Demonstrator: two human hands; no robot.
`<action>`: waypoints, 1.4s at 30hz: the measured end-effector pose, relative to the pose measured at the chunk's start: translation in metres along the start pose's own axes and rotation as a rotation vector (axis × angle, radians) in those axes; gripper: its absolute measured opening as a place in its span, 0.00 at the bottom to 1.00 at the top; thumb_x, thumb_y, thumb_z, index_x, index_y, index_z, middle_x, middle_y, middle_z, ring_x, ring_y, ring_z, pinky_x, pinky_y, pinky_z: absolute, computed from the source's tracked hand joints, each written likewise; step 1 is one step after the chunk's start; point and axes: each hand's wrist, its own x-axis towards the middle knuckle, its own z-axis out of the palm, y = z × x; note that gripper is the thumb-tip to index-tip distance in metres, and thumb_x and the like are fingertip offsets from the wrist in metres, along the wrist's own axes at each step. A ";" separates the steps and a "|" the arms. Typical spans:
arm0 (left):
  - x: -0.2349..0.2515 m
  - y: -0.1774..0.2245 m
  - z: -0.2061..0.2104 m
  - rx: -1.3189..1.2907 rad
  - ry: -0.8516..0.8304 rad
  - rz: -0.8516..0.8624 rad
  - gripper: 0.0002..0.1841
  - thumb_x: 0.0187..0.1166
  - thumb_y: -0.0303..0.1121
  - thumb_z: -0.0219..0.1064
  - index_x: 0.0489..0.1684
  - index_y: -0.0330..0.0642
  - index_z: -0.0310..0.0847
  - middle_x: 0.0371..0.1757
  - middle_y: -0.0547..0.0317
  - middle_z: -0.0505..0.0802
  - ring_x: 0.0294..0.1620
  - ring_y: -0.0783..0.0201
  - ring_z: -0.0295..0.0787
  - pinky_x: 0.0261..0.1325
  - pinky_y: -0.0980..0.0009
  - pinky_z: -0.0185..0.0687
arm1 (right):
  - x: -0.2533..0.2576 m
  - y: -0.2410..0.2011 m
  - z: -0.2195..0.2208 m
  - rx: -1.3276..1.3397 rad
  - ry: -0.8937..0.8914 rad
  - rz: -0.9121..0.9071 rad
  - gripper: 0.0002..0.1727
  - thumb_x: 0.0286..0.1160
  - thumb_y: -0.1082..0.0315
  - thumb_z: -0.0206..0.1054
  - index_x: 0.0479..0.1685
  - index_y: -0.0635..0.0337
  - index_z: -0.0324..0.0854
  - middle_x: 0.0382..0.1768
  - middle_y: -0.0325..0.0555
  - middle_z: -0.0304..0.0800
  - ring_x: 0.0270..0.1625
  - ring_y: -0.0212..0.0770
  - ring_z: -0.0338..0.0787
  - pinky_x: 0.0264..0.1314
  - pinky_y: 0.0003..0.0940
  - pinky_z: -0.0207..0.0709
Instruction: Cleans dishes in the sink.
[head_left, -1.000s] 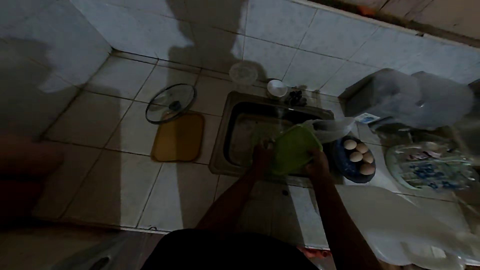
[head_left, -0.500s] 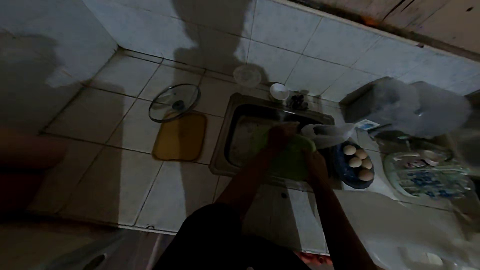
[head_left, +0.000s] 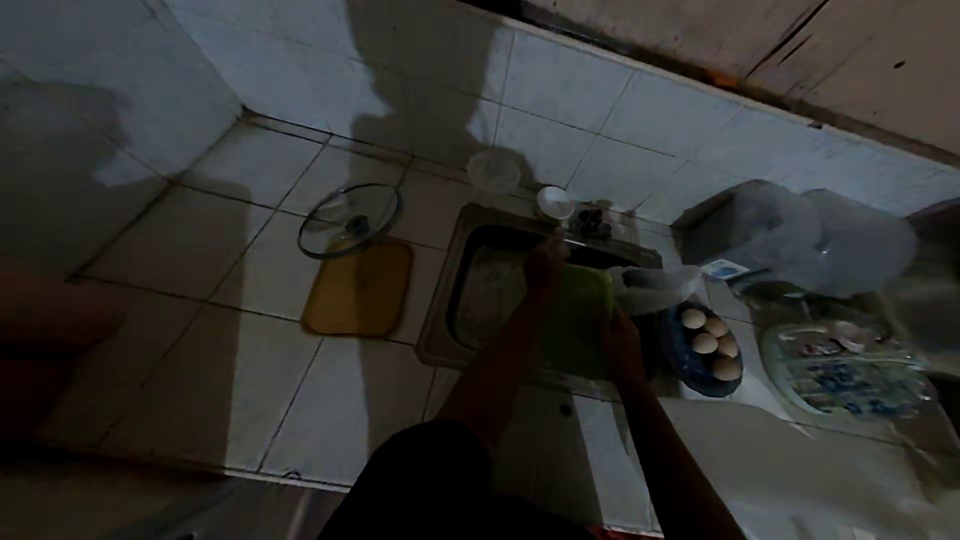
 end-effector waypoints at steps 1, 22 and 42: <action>0.000 0.002 -0.002 0.048 -0.003 -0.012 0.25 0.95 0.46 0.48 0.64 0.35 0.86 0.55 0.37 0.92 0.58 0.41 0.89 0.65 0.41 0.79 | 0.000 0.002 -0.001 0.023 -0.039 0.020 0.21 0.90 0.64 0.58 0.68 0.74 0.77 0.55 0.64 0.87 0.55 0.47 0.88 0.62 0.44 0.80; 0.004 -0.032 -0.004 0.027 0.012 -0.100 0.29 0.97 0.47 0.42 0.69 0.30 0.79 0.58 0.28 0.88 0.61 0.34 0.86 0.66 0.39 0.78 | -0.023 0.006 -0.006 0.434 0.239 0.216 0.21 0.92 0.59 0.56 0.60 0.72 0.79 0.39 0.48 0.88 0.36 0.29 0.88 0.44 0.28 0.85; -0.032 -0.059 0.021 0.343 -0.196 0.404 0.26 0.92 0.42 0.55 0.89 0.55 0.67 0.91 0.42 0.65 0.83 0.39 0.72 0.78 0.44 0.73 | -0.013 0.035 0.003 0.766 0.248 0.387 0.22 0.93 0.59 0.52 0.72 0.69 0.70 0.48 0.52 0.86 0.44 0.35 0.89 0.47 0.33 0.86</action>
